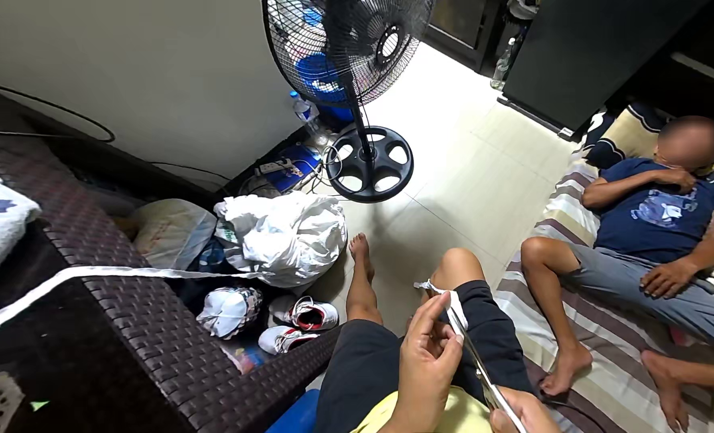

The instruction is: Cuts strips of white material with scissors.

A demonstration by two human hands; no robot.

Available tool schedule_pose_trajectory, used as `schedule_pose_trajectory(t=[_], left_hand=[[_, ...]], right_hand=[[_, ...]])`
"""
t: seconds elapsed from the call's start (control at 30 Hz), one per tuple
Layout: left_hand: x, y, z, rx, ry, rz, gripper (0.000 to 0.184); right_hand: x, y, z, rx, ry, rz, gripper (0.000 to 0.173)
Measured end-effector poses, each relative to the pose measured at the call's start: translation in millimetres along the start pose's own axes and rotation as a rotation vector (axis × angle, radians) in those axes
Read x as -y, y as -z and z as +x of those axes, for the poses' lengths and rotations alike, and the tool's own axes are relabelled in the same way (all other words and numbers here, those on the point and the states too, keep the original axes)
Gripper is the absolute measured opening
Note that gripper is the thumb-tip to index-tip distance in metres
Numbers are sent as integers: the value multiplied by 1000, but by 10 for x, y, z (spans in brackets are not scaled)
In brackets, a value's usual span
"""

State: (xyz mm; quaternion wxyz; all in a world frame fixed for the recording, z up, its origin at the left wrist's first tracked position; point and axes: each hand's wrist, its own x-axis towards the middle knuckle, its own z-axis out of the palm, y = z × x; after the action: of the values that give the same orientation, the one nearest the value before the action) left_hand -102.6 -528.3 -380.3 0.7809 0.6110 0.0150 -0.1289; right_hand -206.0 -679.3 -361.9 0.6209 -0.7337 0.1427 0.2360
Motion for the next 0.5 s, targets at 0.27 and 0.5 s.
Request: schedule_pose_trajectory(t=[0.27,0.5], left_hand=[[19,-7,-10,-5,18,-12,57],[35,-8,-34,-1,29,-22,58]], right_hand=[[9,-25,1,-42,-5,-10,57],[6,-37,2,-61,-15,-40,53]])
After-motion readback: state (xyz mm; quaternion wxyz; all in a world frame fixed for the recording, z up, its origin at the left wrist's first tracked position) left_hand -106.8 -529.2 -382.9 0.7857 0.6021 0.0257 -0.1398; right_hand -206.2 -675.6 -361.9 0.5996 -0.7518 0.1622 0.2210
